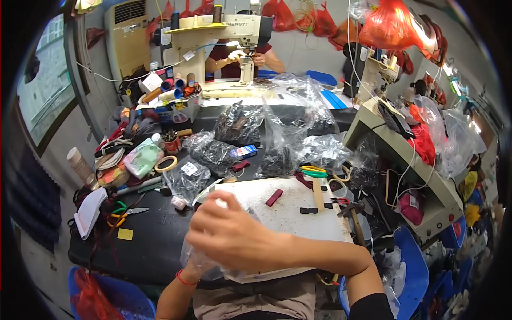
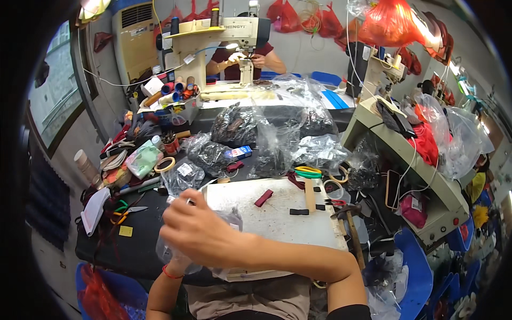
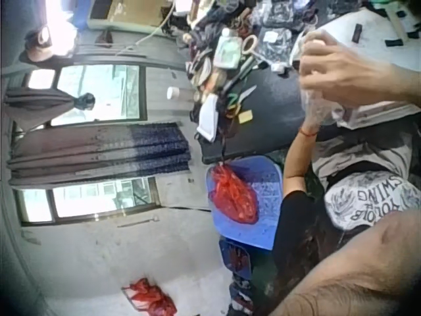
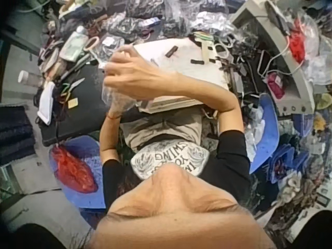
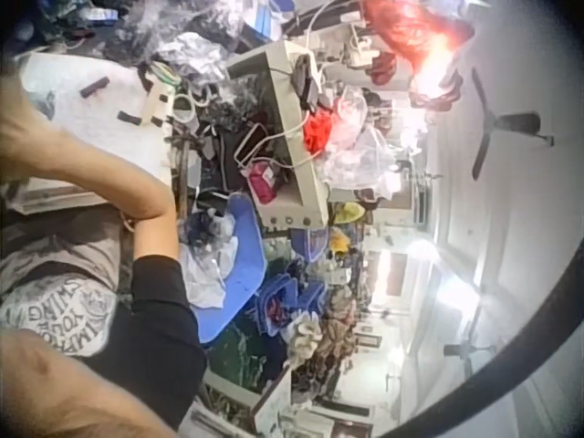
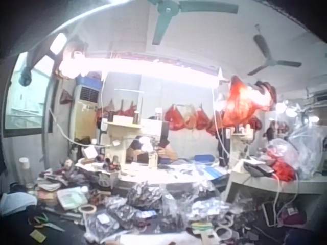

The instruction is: The person sorts maroon and black fabric strips on a cluttered workbench. They use a hammer and a metal punch tool to create holes in the fabric pieces, then organize the finished items into piles.

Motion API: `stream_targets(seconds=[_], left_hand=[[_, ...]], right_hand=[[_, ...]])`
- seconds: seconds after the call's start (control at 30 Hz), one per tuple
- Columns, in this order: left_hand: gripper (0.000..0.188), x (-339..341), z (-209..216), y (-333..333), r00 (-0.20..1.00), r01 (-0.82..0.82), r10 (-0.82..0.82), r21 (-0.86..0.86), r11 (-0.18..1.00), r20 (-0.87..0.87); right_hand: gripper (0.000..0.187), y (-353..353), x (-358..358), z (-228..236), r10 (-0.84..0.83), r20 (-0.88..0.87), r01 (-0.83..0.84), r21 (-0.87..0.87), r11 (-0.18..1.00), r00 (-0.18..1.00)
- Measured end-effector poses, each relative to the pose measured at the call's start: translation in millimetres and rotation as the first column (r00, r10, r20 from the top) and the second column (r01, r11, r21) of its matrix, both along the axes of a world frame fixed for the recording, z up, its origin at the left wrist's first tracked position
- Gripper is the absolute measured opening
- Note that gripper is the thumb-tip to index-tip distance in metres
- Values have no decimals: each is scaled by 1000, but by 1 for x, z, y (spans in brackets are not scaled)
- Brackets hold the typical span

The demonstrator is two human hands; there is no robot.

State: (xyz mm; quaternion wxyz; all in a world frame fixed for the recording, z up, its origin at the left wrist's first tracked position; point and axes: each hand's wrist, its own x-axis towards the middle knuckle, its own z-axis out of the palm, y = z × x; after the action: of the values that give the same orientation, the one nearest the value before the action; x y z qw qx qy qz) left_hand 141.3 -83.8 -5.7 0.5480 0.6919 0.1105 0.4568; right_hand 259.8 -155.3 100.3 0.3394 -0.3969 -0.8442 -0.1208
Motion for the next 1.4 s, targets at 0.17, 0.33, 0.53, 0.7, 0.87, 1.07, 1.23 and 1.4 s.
stream_targets(seconds=[0.17, 0.33, 0.53, 0.7, 0.87, 1.07, 1.23, 1.4], left_hand=[[20, 0, -7, 22, 995, -78, 102, -494, 866, 22], [21, 2, 34, 12, 991, 32, 48, -569, 822, 125], [25, -52, 17, 58, 962, -193, 254, -405, 894, 102], [32, -61, 54, 51, 960, -198, 254, -350, 915, 119], [41, -48, 96, 45, 964, -183, 223, -251, 951, 143], [51, 11, 144, 38, 986, 1, 19, -126, 992, 163], [60, 43, 200, 10, 980, 190, -196, 108, 976, 43], [69, 84, 245, -3, 945, 328, -292, 370, 869, -149]], right_hand=[[88, 43, 129, -12, -479, -126, 482, -11, 876, 869], [52, 52, 276, -40, -900, 243, 893, -368, 260, 362], [15, 55, 244, 54, -848, -154, 859, 11, 513, 508], [8, -13, 173, 149, -837, -157, 826, 333, 456, 525], [5, -45, 105, 106, -667, 52, 661, 90, 745, 744], [35, -49, 91, 87, -372, -168, 217, -572, 791, 913], [120, -73, 79, 151, -172, -141, 126, -287, 950, 975], [94, -46, 83, 139, -158, -661, -96, -332, 939, 734]])
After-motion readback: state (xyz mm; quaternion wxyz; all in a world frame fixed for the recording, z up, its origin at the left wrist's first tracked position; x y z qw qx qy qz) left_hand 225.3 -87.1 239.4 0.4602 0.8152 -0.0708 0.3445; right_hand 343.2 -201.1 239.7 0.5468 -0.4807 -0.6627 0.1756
